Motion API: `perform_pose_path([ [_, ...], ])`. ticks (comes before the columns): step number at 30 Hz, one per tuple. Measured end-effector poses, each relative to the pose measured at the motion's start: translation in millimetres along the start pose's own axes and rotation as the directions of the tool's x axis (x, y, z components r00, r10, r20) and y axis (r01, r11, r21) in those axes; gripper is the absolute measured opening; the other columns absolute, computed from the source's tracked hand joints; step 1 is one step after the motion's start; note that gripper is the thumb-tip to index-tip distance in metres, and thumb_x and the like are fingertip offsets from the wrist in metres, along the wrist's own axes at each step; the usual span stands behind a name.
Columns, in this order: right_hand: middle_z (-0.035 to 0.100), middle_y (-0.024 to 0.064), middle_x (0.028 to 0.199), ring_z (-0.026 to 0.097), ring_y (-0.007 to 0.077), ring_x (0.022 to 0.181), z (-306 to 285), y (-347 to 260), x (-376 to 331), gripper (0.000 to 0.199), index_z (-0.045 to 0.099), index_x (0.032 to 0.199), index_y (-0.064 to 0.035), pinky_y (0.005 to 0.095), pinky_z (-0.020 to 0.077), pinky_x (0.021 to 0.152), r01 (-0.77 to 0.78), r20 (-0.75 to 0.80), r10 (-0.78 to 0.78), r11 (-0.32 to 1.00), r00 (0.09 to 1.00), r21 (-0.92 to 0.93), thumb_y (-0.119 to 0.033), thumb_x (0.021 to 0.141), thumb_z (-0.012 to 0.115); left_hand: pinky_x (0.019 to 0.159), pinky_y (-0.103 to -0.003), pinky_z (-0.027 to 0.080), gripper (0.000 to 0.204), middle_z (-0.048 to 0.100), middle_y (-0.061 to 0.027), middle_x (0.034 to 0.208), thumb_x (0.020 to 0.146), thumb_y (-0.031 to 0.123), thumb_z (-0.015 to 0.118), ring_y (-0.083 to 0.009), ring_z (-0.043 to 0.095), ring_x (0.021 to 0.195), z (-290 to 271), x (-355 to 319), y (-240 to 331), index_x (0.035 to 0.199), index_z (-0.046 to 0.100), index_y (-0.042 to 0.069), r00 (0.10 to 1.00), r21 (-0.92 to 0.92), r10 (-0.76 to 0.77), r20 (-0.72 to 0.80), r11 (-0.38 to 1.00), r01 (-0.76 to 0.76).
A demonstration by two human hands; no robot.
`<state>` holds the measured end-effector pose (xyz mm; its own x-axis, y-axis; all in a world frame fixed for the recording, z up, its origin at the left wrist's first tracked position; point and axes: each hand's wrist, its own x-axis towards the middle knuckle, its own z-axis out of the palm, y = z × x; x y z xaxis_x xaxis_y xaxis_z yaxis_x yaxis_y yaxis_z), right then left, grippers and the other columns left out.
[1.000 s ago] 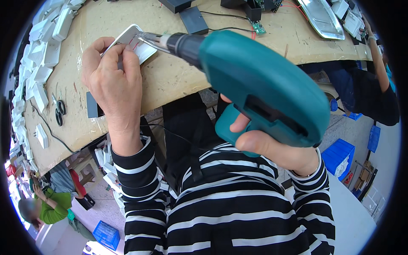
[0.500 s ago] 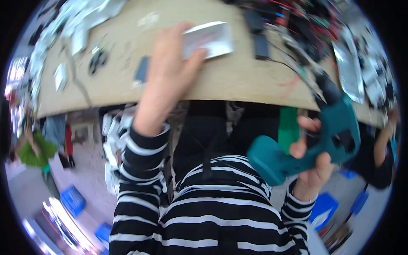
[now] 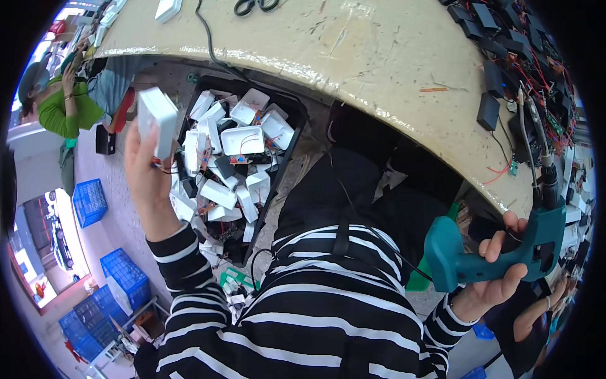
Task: Soldering wires or electronic components into small white plastic housings using a handheld soldering gun at a workstation.
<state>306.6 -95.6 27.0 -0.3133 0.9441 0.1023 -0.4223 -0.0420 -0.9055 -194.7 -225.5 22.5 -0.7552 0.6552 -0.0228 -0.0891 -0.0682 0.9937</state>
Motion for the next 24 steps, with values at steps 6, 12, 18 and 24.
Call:
perform_pose_path([
  [6,0.037,0.0236,0.138,0.047,0.0125,0.077,6.4,11.6,12.9,0.072,0.026,0.137,0.0072,0.0278,0.0451,0.073,-0.046,0.045,0.045,0.998,0.998,0.030,-0.033,0.089,0.062,0.076,-0.031,0.047,0.039,0.057,-0.0154,0.105,0.087,0.019,0.061,-0.0215,0.057,0.089,-79.2,-32.1,-124.2,0.114,0.047,-0.005,0.924,0.678,0.169,-0.343,0.725,0.119],
  [12,0.040,0.0223,0.135,0.048,0.0126,0.076,17.6,8.6,14.7,0.069,0.028,0.137,0.0061,0.0278,0.0463,0.072,-0.002,0.042,0.001,0.999,0.999,0.036,-0.032,0.090,0.062,0.092,-0.046,0.038,0.041,0.053,-0.0274,0.108,0.081,0.022,0.063,-0.0424,0.048,0.105,-33.3,-40.7,-110.0,0.106,0.053,-0.008,0.959,0.999,0.282,-0.030,-0.007,0.034],
  [18,0.042,0.0209,0.134,0.051,0.0129,0.074,11.8,6.3,17.1,0.067,0.029,0.136,0.0045,0.0288,0.0483,0.071,0.017,0.036,-0.020,0.997,0.999,0.076,-0.030,0.090,0.062,0.094,-0.046,0.037,0.062,0.045,-0.0229,0.123,0.073,0.028,0.071,-0.0389,0.045,0.112,-31.2,-36.6,-81.1,0.123,0.048,-0.002,0.974,0.989,0.227,0.007,0.140,-0.039],
  [24,0.044,0.0202,0.131,0.052,0.0130,0.072,0.1,5.7,17.0,0.067,0.028,0.136,0.0042,0.0291,0.0497,0.069,0.075,0.006,-0.077,0.987,0.997,0.143,-0.030,0.090,0.062,0.091,-0.035,0.042,0.041,0.054,-0.0180,0.113,0.085,0.010,0.062,-0.0277,0.054,0.105,54.6,49.7,-7.4,0.122,0.049,-0.003,0.882,0.753,0.408,0.234,0.498,-0.430],
])
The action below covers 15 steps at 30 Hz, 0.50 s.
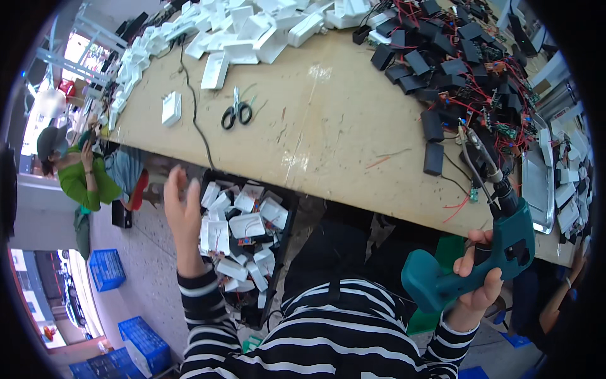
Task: Soldering wires or electronic components into small white plastic housings using a handheld soldering gun at a workstation.
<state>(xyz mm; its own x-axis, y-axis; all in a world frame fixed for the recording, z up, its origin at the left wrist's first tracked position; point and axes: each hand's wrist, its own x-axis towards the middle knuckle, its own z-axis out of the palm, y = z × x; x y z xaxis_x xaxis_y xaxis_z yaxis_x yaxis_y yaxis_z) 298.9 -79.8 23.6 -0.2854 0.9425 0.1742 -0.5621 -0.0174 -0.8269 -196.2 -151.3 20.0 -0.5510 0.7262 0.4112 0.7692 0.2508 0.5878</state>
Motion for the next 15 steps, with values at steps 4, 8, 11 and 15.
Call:
perform_pose_path([
  [4,0.045,0.0200,0.129,0.053,0.0135,0.073,-0.3,-2.7,-2.7,0.066,0.028,0.136,0.0042,0.0294,0.0507,0.068,0.009,-0.057,-0.010,1.000,0.998,-0.014,-0.031,0.090,0.061,0.087,-0.035,0.046,0.033,0.061,-0.0207,0.109,0.090,0.009,0.053,-0.0291,0.059,0.101,54.3,131.1,-14.8,0.120,0.051,-0.004,0.981,-0.134,0.190,-0.034,0.972,-0.193],
  [8,0.046,0.0200,0.128,0.054,0.0140,0.072,-2.9,-7.4,-8.5,0.065,0.029,0.135,0.0045,0.0298,0.0514,0.068,0.033,-0.111,-0.037,0.999,0.993,-0.040,-0.031,0.090,0.061,0.086,-0.034,0.046,0.042,0.061,-0.0202,0.109,0.087,0.019,0.057,-0.0290,0.060,0.100,107.5,234.8,-55.0,0.120,0.052,-0.005,0.999,0.040,-0.029,-0.022,0.999,0.030],
  [11,0.046,0.0200,0.128,0.054,0.0142,0.072,-0.6,-7.8,-7.9,0.064,0.030,0.135,0.0045,0.0300,0.0518,0.068,0.038,-0.160,-0.047,0.998,0.986,-0.057,-0.030,0.090,0.061,0.083,-0.037,0.047,0.043,0.064,-0.0210,0.105,0.081,0.024,0.060,-0.0310,0.062,0.097,129.9,257.9,-50.3,0.114,0.057,-0.004,0.981,0.164,-0.153,0.117,0.977,0.133],
  [15,0.047,0.0210,0.127,0.055,0.0149,0.071,-0.8,-7.3,-5.4,0.066,0.032,0.134,0.0048,0.0300,0.0521,0.067,0.040,-0.177,-0.049,0.998,0.983,-0.054,-0.031,0.089,0.063,0.077,-0.040,0.048,0.032,0.067,-0.0205,0.094,0.079,0.020,0.058,-0.0320,0.065,0.089,128.5,256.0,-66.3,0.103,0.065,-0.001,0.980,0.114,-0.057,0.189,0.993,0.036],
])
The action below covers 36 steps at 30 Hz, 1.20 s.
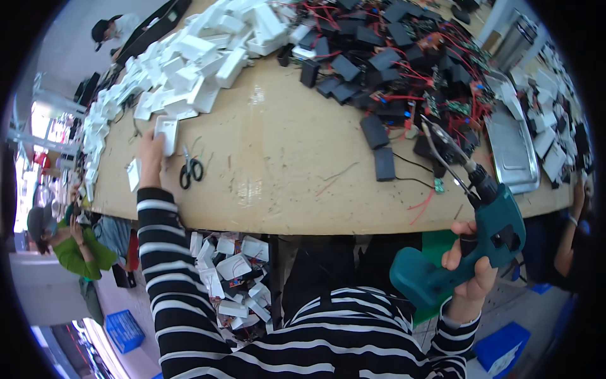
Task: Soldering wires or electronic components into small white plastic housings using a handheld soldering gun at a workstation.
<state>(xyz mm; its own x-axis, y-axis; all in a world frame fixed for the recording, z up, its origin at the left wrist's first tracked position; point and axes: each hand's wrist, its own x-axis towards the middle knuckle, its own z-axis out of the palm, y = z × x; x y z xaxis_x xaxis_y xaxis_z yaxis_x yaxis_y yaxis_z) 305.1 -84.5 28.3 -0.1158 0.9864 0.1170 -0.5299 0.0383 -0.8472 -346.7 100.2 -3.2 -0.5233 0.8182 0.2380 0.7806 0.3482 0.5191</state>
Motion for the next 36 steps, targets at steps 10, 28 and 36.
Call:
perform_pose_path([
  [10,0.049,0.0238,0.126,0.058,0.0157,0.070,-0.3,1.6,6.4,0.066,0.034,0.133,0.0057,0.0294,0.0513,0.064,-0.014,-0.033,0.014,1.000,0.999,-0.008,-0.032,0.087,0.064,0.075,-0.030,0.047,0.023,0.061,-0.0115,0.095,0.080,-0.003,0.058,-0.0237,0.060,0.087,9.4,-173.7,181.2,0.102,0.062,0.003,0.738,-0.392,0.631,0.242,0.759,-0.520],
  [28,0.052,0.0256,0.122,0.062,0.0190,0.067,-0.2,-6.6,-5.9,0.069,0.037,0.132,0.0056,0.0323,0.0544,0.063,0.011,-0.062,-0.010,1.000,0.998,0.026,-0.031,0.084,0.069,0.087,-0.039,0.044,0.026,0.059,-0.0100,0.112,0.080,0.009,0.064,-0.0292,0.055,0.106,90.1,-94.8,287.9,0.105,0.064,0.007,0.458,-0.354,0.887,0.060,0.448,-0.821],
  [36,0.052,0.0251,0.121,0.062,0.0186,0.066,-2.2,-4.4,-4.8,0.070,0.037,0.133,0.0050,0.0316,0.0530,0.061,0.010,-0.088,-0.008,1.000,0.996,0.017,-0.031,0.083,0.070,0.078,-0.040,0.043,0.013,0.060,-0.0059,0.094,0.078,0.011,0.064,-0.0268,0.057,0.093,100.0,-81.6,261.7,0.091,0.065,0.009,0.331,-0.061,0.940,0.080,0.336,-0.940],
])
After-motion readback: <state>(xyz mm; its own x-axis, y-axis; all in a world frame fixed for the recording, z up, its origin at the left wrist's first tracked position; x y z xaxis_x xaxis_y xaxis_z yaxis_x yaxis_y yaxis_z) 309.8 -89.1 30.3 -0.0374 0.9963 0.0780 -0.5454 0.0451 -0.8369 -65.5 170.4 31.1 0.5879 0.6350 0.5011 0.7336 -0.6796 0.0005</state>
